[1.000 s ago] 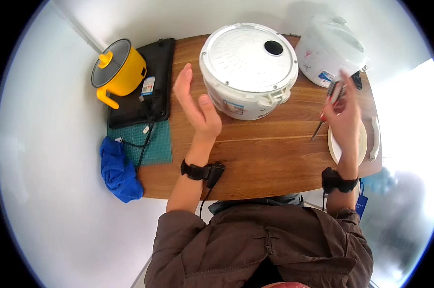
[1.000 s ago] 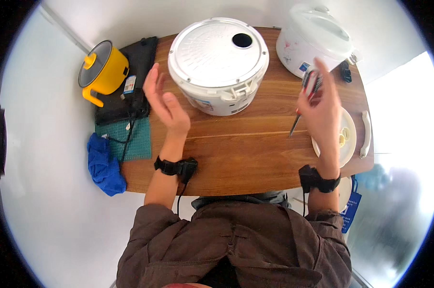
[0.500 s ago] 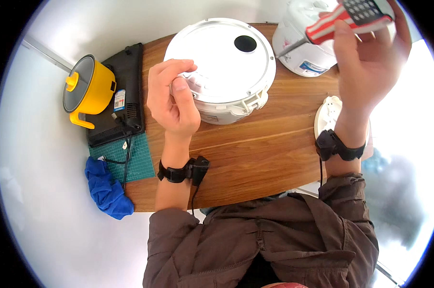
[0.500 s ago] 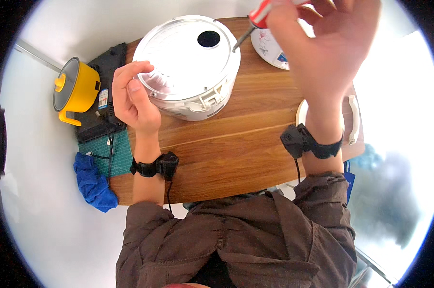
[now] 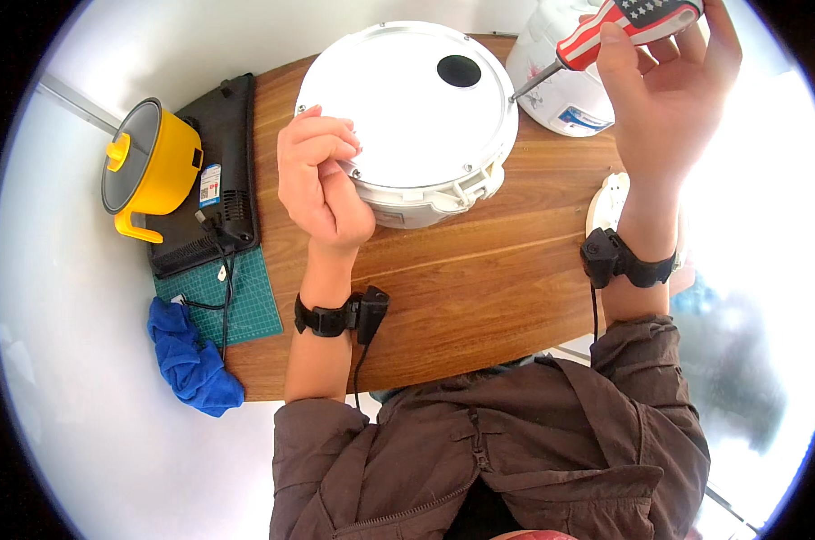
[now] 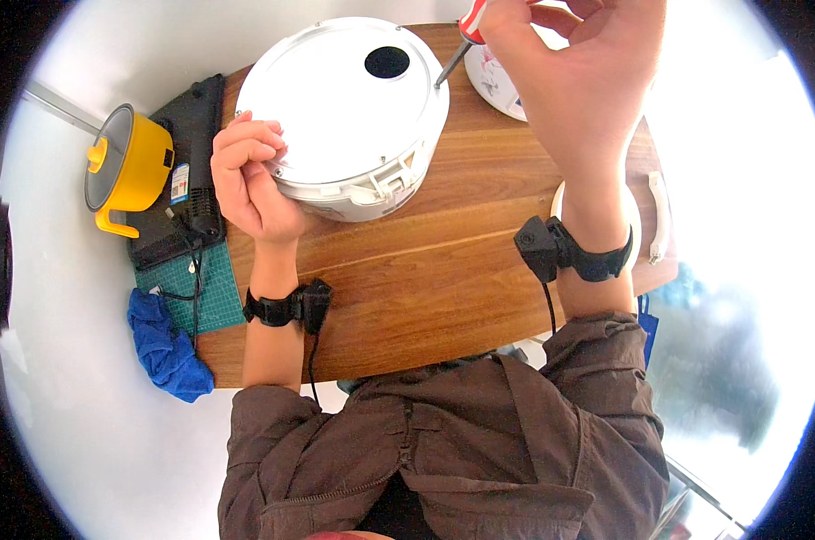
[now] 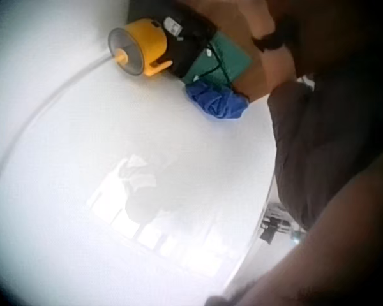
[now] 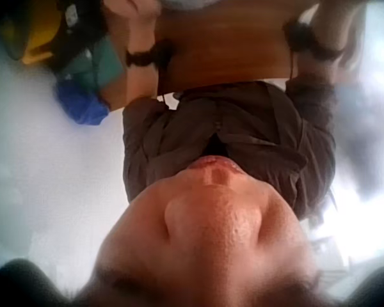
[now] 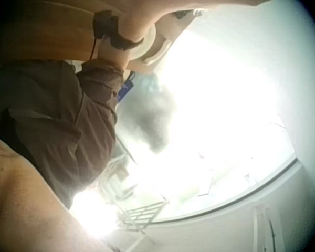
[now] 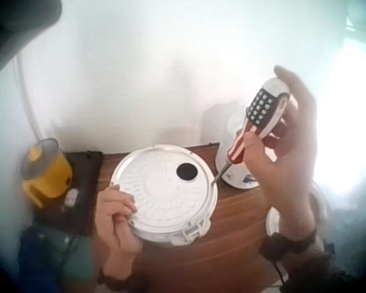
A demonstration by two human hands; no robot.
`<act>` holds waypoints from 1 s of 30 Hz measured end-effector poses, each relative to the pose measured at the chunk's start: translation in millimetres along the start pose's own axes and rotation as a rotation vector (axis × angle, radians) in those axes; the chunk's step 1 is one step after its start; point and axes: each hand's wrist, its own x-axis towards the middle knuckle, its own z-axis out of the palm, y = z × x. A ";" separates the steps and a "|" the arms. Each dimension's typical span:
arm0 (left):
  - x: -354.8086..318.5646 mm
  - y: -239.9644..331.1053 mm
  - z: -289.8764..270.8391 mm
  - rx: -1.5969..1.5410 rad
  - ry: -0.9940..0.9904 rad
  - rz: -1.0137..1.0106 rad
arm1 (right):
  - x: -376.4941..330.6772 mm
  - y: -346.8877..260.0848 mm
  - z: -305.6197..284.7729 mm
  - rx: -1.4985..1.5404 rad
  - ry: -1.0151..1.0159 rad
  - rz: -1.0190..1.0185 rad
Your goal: The person assembles a white rice cooker by placing the lid on the body and securing it with multiple screws using a screwdriver. They repeatedly pick up screws, align them, and tighten them into the lid.
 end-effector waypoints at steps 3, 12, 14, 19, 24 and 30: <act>-0.4 -0.8 -1.7 0.024 -0.001 0.008 | 0.7 0.9 0.3 -0.003 0.007 0.026; 2.3 1.1 0.7 0.045 0.000 0.028 | 33.0 -2.0 -5.7 0.186 -0.087 0.198; 0.8 0.4 1.1 0.046 0.014 0.027 | 32.5 -7.1 -5.9 0.244 -0.115 0.233; 1.6 0.0 -0.9 0.066 -0.003 0.042 | 30.4 -3.3 -13.0 0.268 -0.115 0.215; 2.5 -0.4 -0.7 0.078 -0.009 0.060 | 33.4 -9.0 -11.4 0.235 -0.184 0.199; 3.9 0.3 1.1 0.081 0.003 0.072 | 30.3 -27.3 -3.3 0.021 -0.044 0.079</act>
